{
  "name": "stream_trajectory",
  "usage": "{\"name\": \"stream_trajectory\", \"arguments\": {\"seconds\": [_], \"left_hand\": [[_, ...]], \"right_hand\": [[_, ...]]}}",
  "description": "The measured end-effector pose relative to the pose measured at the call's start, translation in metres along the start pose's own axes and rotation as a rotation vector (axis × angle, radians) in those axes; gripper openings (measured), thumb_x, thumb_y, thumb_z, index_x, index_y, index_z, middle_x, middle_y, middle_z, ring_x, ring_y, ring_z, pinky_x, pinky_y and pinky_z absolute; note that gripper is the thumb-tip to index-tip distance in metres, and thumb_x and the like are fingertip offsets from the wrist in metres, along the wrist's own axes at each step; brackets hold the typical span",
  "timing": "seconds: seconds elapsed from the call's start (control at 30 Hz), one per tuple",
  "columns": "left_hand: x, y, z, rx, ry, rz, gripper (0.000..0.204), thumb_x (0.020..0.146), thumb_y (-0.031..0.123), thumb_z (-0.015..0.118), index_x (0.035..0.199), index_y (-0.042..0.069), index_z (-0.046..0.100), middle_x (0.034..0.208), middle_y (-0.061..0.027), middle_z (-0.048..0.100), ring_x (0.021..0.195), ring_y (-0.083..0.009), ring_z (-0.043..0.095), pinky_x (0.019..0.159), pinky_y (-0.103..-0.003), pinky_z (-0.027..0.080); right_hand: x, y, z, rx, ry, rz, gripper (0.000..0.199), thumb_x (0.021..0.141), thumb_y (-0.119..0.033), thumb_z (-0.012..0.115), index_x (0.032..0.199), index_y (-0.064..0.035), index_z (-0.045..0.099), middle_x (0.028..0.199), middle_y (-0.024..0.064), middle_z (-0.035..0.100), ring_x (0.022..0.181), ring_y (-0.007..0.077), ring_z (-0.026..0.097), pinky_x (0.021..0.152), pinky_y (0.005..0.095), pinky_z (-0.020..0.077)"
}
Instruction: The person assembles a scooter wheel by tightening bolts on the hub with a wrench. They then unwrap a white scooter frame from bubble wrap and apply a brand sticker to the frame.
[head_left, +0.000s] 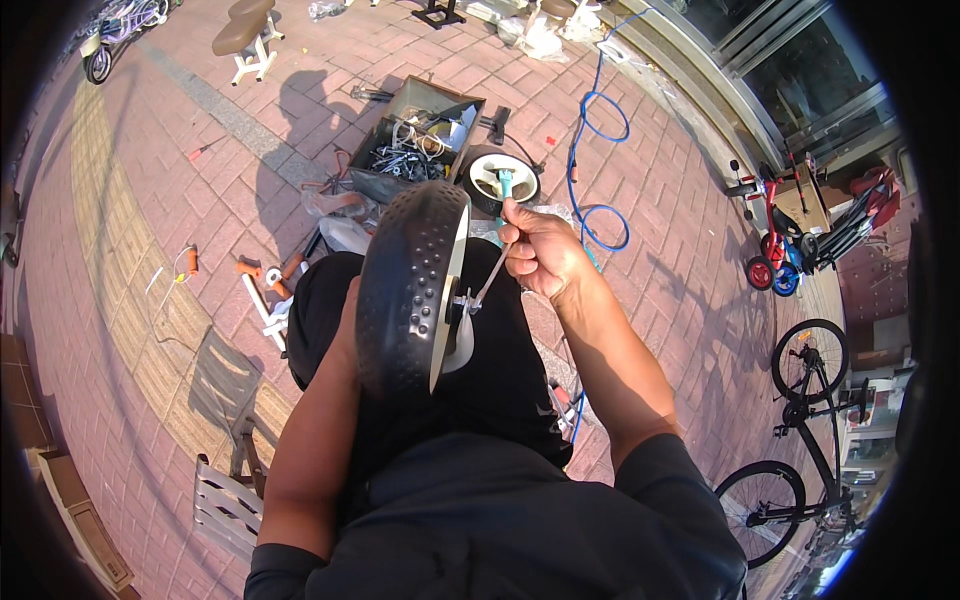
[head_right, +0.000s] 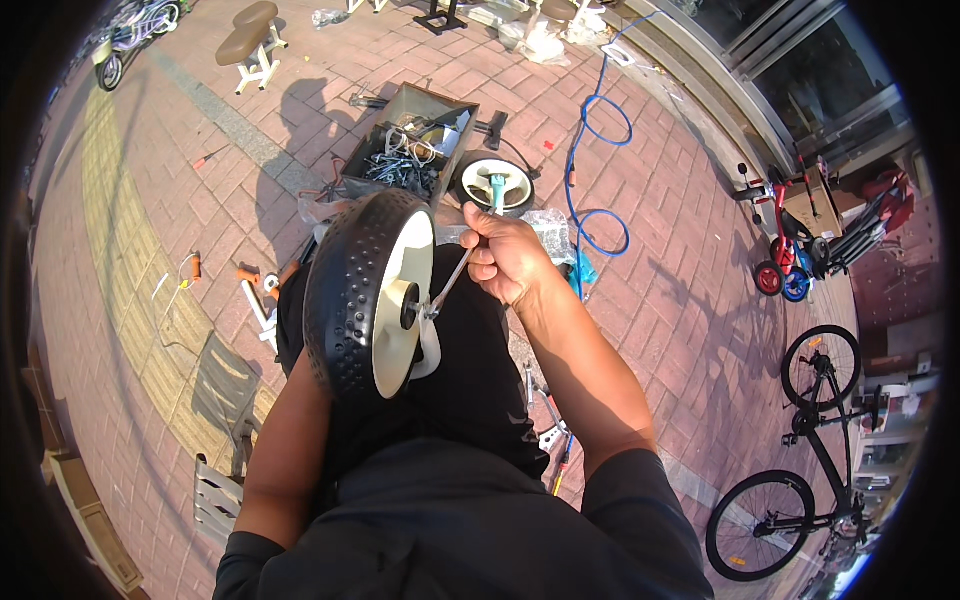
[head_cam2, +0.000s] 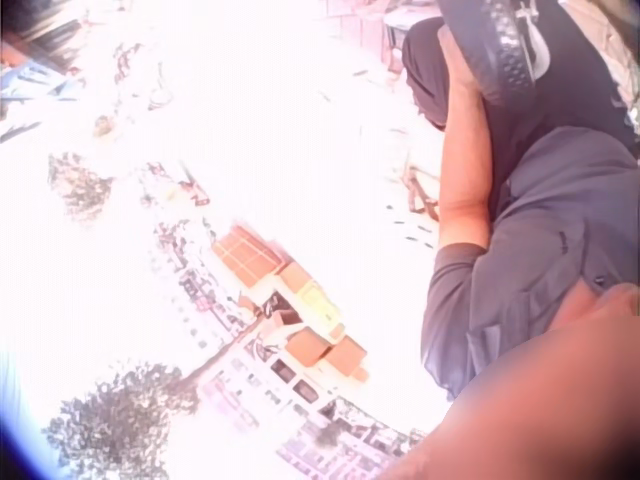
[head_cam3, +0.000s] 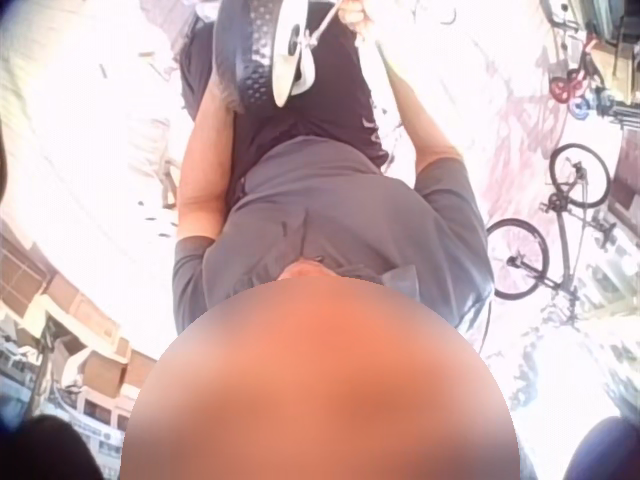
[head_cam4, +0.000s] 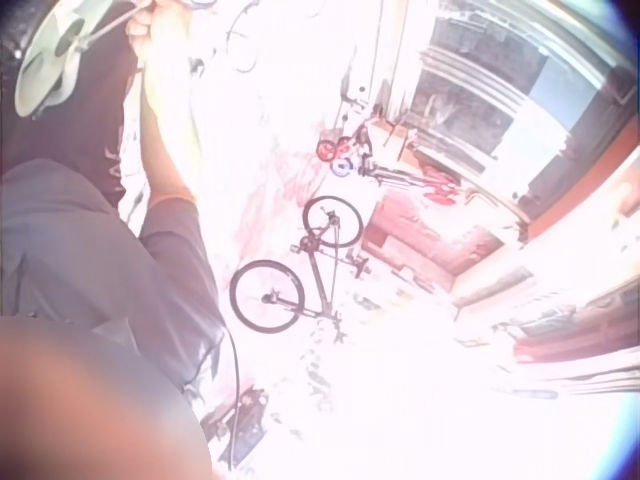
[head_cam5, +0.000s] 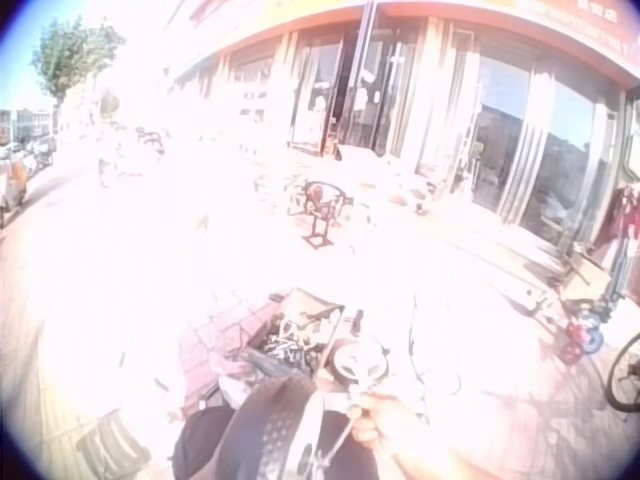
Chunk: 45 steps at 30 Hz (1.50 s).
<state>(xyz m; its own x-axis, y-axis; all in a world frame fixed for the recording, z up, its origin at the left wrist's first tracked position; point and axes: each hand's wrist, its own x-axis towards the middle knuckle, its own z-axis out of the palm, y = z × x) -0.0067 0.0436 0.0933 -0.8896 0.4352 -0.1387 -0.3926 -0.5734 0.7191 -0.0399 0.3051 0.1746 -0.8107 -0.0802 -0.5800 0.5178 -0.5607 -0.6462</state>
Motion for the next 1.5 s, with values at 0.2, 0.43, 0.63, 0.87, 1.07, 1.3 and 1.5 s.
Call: {"name": "stream_trajectory", "arguments": {"seconds": [0.2,0.43,0.63,0.87,1.07,1.3,1.5], "left_hand": [[0.009,-0.015,-0.005,0.049,0.002,0.068,0.023,0.1,0.002,0.061,0.122,-0.004,0.067,0.102,-0.0083,0.075,0.082,-0.0137,0.075,0.069,-0.026,0.063],[0.0,-0.003,0.014,0.018,0.1,-0.045,0.015,0.097,0.006,0.066,0.108,-0.003,0.071,0.092,-0.0047,0.076,0.073,-0.0086,0.071,0.064,-0.023,0.057],[0.005,-0.005,0.008,0.293,0.063,0.12,0.014,0.098,0.01,0.061,0.101,0.0,0.07,0.09,-0.004,0.075,0.068,-0.0084,0.067,0.065,-0.026,0.055],[0.007,-0.016,-0.004,0.52,-0.087,0.196,0.018,0.089,0.0,0.071,0.108,0.001,0.073,0.093,-0.0025,0.076,0.074,-0.007,0.07,0.064,-0.023,0.057],[0.011,-0.021,-0.012,0.569,-0.074,0.218,0.021,0.085,0.007,0.074,0.105,0.005,0.074,0.087,-0.0029,0.077,0.071,-0.0128,0.073,0.067,-0.027,0.058],[0.012,-0.019,-0.014,0.631,-0.131,0.241,0.023,0.088,0.013,0.071,0.109,0.004,0.07,0.094,-0.0068,0.075,0.077,-0.0175,0.073,0.069,-0.03,0.058],[0.016,-0.021,-0.019,0.666,-0.225,0.098,0.024,0.105,0.011,0.057,0.125,-0.001,0.064,0.106,-0.0077,0.072,0.084,-0.0117,0.07,0.069,-0.024,0.06]], "right_hand": [[-0.015,-0.001,0.016,-0.245,-0.139,-0.275,0.021,0.106,-0.027,0.063,0.103,-0.0097,0.051,0.075,-0.0001,0.05,0.049,0.0031,0.033,0.038,0.0189,0.0286],[-0.045,0.008,0.044,-0.883,-0.219,-0.913,0.02,0.103,-0.018,0.063,0.103,-0.0051,0.048,0.072,0.0039,0.057,0.047,0.0119,0.045,0.041,0.0321,0.0389],[-0.106,0.062,0.048,-1.549,-0.758,-1.581,0.026,0.072,-0.008,0.074,0.097,-0.0059,0.065,0.069,0.0024,0.055,0.055,0.0172,0.054,0.043,0.0317,0.0383],[-0.113,0.029,0.045,-0.997,-0.624,-1.574,0.025,0.088,-0.003,0.078,0.102,-0.0011,0.057,0.069,0.006,0.059,0.05,0.0144,0.051,0.044,0.0288,0.0377],[-0.075,-0.007,0.052,-0.438,-0.096,-0.623,0.018,0.107,-0.019,0.062,0.109,-0.0048,0.051,0.071,0.0026,0.055,0.048,0.0066,0.043,0.041,0.0222,0.0343],[-0.05,-0.018,0.047,-0.547,-0.01,-0.354,0.02,0.105,-0.018,0.062,0.105,-0.0003,0.055,0.072,0.0052,0.06,0.046,0.0078,0.046,0.04,0.0238,0.0397],[-0.035,-0.003,0.037,-0.506,-0.167,-0.217,0.025,0.107,-0.025,0.059,0.105,0.0003,0.057,0.088,0.0114,0.068,0.055,0.0111,0.059,0.049,0.0289,0.0537]]}}
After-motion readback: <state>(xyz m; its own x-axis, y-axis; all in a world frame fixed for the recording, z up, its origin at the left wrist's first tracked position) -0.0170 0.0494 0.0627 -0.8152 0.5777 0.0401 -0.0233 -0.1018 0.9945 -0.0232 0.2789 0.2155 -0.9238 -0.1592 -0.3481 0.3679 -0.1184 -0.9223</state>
